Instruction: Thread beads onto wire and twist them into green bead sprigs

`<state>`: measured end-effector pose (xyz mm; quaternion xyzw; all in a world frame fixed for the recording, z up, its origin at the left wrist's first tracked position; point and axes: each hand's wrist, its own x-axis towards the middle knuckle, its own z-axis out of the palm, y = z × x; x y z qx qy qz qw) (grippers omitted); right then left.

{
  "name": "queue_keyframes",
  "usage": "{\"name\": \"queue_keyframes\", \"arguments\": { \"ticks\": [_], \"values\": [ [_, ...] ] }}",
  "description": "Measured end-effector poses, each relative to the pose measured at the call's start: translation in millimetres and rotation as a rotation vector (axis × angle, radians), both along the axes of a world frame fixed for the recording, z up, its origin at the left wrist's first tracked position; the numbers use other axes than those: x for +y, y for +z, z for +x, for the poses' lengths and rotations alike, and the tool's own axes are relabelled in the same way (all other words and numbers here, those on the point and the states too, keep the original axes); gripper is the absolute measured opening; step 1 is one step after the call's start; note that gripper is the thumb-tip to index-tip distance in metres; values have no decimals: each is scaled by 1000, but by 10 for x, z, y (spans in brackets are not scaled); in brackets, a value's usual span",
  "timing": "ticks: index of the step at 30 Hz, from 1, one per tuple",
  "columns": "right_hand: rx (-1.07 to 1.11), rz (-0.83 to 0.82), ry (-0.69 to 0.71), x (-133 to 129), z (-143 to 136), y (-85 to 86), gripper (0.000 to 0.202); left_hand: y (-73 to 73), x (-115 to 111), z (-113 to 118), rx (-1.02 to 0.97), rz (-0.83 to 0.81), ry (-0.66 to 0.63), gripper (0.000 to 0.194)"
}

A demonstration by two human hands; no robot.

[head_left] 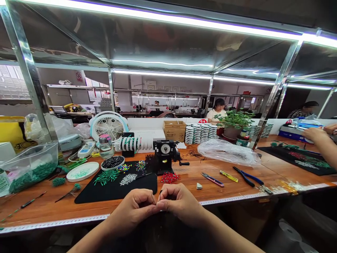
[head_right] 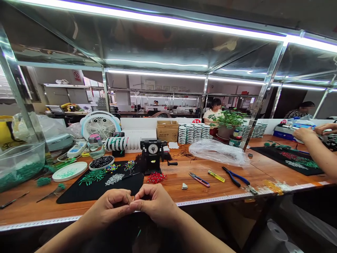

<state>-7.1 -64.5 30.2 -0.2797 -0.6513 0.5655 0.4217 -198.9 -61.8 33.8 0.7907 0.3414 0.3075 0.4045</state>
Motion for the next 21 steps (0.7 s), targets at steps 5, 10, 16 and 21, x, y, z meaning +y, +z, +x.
{"name": "queue_keyframes", "arguments": {
  "ticks": [5, 10, 16, 21],
  "values": [
    [-53, -34, 24, 10, -13, 2, 28, 13, -5, -12, 5, -20, -47, 36],
    [-199, 41, -91, 18, -24, -1, 23, 3, 2, -12, 30, -193, -8, 34],
    [-292, 62, -98, -5, -29, 82, 13, -82, 19, -2, -4, -312, -26, 26],
    [-322, 48, -98, -8, -71, 111, 14, -67, 3, 43, -43, -356, -101, 23]
  ]
}}
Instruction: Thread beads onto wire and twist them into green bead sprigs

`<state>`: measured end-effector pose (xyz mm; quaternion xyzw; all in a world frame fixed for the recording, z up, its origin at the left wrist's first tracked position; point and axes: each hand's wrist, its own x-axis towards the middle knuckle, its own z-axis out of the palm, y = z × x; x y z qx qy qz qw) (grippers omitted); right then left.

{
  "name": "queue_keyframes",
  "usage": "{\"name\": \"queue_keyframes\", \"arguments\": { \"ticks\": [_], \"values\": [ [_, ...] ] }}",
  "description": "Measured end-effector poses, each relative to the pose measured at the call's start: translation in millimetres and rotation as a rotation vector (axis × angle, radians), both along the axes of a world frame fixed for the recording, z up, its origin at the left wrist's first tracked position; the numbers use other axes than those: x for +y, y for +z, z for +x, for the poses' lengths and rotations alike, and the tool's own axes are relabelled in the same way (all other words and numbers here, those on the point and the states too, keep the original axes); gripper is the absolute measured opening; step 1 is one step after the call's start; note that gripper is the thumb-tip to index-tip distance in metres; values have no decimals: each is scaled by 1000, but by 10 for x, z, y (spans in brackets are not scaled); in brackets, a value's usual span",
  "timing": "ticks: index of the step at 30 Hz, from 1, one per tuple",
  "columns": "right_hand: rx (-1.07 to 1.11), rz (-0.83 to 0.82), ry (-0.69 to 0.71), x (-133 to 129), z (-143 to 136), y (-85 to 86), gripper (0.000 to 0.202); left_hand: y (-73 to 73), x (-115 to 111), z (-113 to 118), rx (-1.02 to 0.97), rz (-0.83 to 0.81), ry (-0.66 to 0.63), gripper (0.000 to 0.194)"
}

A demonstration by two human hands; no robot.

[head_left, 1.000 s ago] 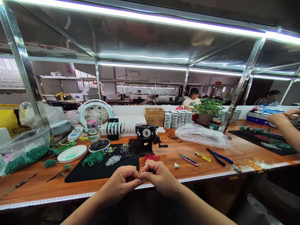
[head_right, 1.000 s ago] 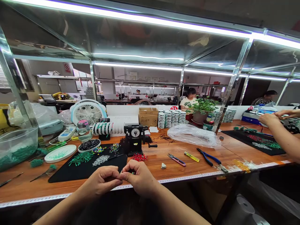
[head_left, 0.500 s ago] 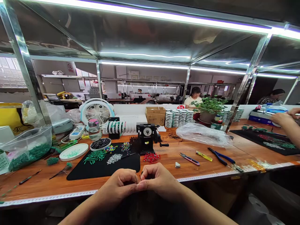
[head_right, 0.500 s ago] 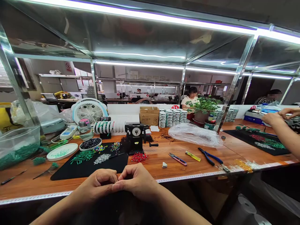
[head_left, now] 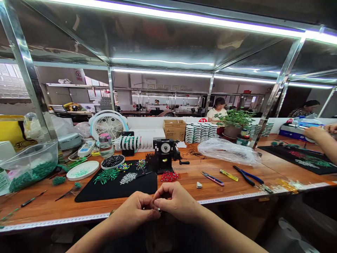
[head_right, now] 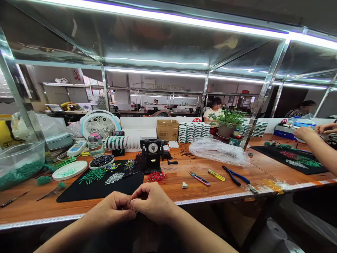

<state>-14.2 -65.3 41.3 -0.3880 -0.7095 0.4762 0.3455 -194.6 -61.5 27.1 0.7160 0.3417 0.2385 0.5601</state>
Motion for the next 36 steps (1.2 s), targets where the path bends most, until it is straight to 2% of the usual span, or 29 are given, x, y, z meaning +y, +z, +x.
{"name": "queue_keyframes", "arguments": {
  "ticks": [8, 18, 27, 32, 36],
  "values": [
    [63, 15, 7, 20, 21, -44, 17, 17, -2, -3, 59, 15, 50, 26],
    [111, 52, 73, 52, 56, -73, 21, 4, 5, -16, 69, 37, 68, 21],
    [-18, 107, -57, 25, 39, -89, 19, -46, 20, -2, 122, 42, 120, 23],
    [-74, 109, -195, 18, -14, -149, 12, -29, -24, 59, 248, 141, 226, 22],
    [-125, 230, -316, -13, -93, -268, 11, -71, -101, 146, 490, 425, 365, 19]
  ]
}}
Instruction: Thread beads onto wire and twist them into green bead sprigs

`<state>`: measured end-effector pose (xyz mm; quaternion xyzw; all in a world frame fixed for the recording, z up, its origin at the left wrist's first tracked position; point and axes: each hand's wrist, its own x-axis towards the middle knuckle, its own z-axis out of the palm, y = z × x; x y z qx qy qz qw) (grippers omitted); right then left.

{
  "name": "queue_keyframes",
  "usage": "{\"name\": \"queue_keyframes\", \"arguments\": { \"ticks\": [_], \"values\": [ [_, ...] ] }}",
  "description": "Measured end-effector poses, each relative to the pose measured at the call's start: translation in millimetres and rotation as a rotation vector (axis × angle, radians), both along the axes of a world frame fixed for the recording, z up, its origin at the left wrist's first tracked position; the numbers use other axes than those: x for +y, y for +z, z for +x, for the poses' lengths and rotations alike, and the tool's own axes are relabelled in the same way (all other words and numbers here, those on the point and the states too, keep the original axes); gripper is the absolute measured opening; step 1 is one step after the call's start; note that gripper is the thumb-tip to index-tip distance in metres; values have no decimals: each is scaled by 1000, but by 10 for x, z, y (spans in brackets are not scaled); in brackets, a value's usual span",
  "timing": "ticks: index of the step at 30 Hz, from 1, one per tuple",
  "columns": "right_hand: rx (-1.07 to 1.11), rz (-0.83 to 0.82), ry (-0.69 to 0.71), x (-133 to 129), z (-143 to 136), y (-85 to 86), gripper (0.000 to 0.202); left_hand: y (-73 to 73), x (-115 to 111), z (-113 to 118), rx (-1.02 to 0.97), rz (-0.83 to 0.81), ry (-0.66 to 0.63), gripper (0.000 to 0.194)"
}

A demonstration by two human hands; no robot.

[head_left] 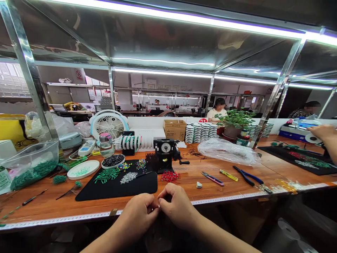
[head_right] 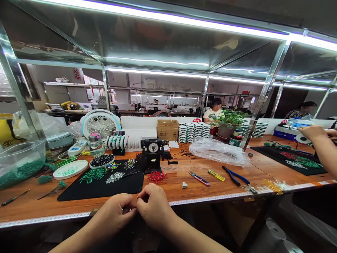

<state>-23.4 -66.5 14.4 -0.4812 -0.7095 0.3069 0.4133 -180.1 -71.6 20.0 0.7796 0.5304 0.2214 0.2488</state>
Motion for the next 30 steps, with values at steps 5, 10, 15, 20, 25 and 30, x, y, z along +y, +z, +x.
{"name": "queue_keyframes", "arguments": {
  "ticks": [5, 10, 15, 20, 25, 30],
  "values": [
    [-45, 189, -67, -72, -63, -160, 12, -90, -58, 69, 109, 135, 69, 19],
    [-89, 375, -84, -113, -97, -259, 12, -117, -20, 69, -15, 76, 79, 21],
    [23, 139, -9, -127, -92, -225, 8, -116, 34, 60, -228, -105, -5, 20],
    [-221, 185, -19, -138, -30, -143, 7, -112, 26, 70, -264, -148, -54, 21],
    [-706, 324, -57, -157, -5, -130, 21, -71, 15, 47, -183, -92, -20, 22],
    [-512, 274, -40, -121, 23, -110, 13, -33, 2, 44, -207, -94, -56, 23]
  ]
}}
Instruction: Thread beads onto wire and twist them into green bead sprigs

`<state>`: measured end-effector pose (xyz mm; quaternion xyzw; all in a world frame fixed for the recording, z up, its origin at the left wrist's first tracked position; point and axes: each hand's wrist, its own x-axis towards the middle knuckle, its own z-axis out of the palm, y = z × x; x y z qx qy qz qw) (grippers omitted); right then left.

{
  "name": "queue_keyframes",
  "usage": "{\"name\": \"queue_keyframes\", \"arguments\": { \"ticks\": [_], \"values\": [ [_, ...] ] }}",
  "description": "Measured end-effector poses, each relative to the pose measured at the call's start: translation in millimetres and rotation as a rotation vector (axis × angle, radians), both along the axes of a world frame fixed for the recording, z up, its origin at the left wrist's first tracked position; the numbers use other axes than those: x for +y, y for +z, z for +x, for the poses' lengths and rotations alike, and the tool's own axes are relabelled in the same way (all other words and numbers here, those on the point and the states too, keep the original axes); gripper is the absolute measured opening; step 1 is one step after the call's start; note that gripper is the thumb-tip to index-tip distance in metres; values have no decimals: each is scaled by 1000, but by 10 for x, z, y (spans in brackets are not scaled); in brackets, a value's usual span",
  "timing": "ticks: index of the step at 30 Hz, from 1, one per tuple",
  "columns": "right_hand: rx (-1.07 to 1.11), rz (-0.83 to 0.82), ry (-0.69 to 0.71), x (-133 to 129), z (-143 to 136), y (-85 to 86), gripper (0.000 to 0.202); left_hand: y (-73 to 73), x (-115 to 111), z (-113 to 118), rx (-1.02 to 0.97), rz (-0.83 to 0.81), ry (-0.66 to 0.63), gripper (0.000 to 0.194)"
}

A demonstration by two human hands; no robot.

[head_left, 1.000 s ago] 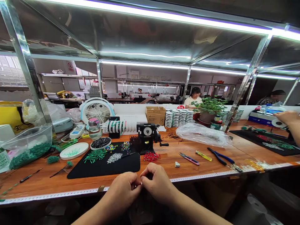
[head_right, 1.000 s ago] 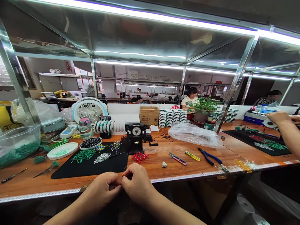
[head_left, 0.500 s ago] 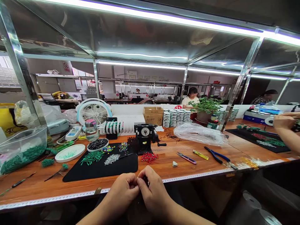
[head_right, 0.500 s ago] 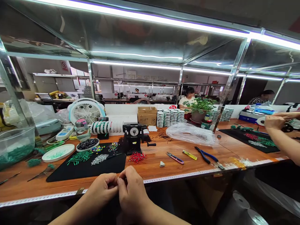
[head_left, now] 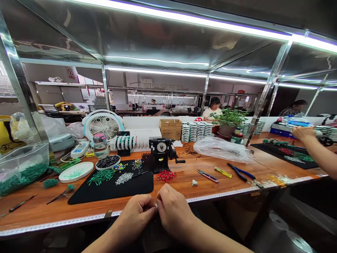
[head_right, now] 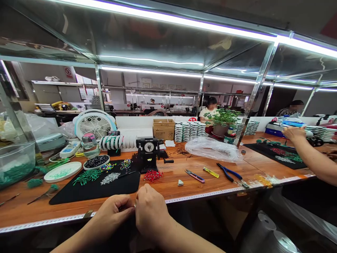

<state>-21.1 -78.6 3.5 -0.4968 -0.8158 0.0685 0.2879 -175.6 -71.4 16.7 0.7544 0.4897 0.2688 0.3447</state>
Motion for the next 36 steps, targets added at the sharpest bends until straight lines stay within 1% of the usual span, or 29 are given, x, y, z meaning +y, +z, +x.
{"name": "queue_keyframes", "arguments": {
  "ticks": [3, 5, 9, 14, 16, 18, 19, 21, 23, 25, 31, 33, 36],
  "values": [
    [323, -173, 33, 35, 9, 10, 8, -13, 3, 9, -32, -20, -10, 24],
    [424, -259, 36, 47, 7, 7, 8, -33, 14, 8, -48, -31, -22, 24],
    [446, -290, 9, 58, 16, -2, 10, -73, 33, -20, -24, -23, -5, 26],
    [430, -214, -76, 87, 35, -6, 8, -77, 10, -34, 52, 17, 41, 26],
    [444, -227, -81, 92, 35, -4, 9, -71, -1, -22, 81, 27, 38, 26],
    [460, -248, -55, 85, 34, 3, 6, -70, -6, -12, 120, 56, 40, 26],
    [452, -234, -29, 77, 35, 7, 6, -71, -4, -9, 144, 78, 53, 25],
    [371, -122, 40, 61, 37, 9, 9, -76, 4, -8, 201, 121, 96, 22],
    [212, 34, 95, 49, 38, 1, 12, -78, 16, -11, 240, 139, 135, 20],
    [68, 124, 103, 48, 40, -15, 12, -73, 23, -13, 251, 138, 140, 18],
    [-117, 132, 125, 82, 79, -20, 14, -31, 33, -21, 237, 101, 115, 16],
    [-183, 169, 164, 95, 105, -9, 12, -19, 45, -36, 220, 61, 86, 17],
    [-237, 247, 266, 123, 143, 4, 13, -2, 63, -66, 184, -12, 26, 15]
  ]
}}
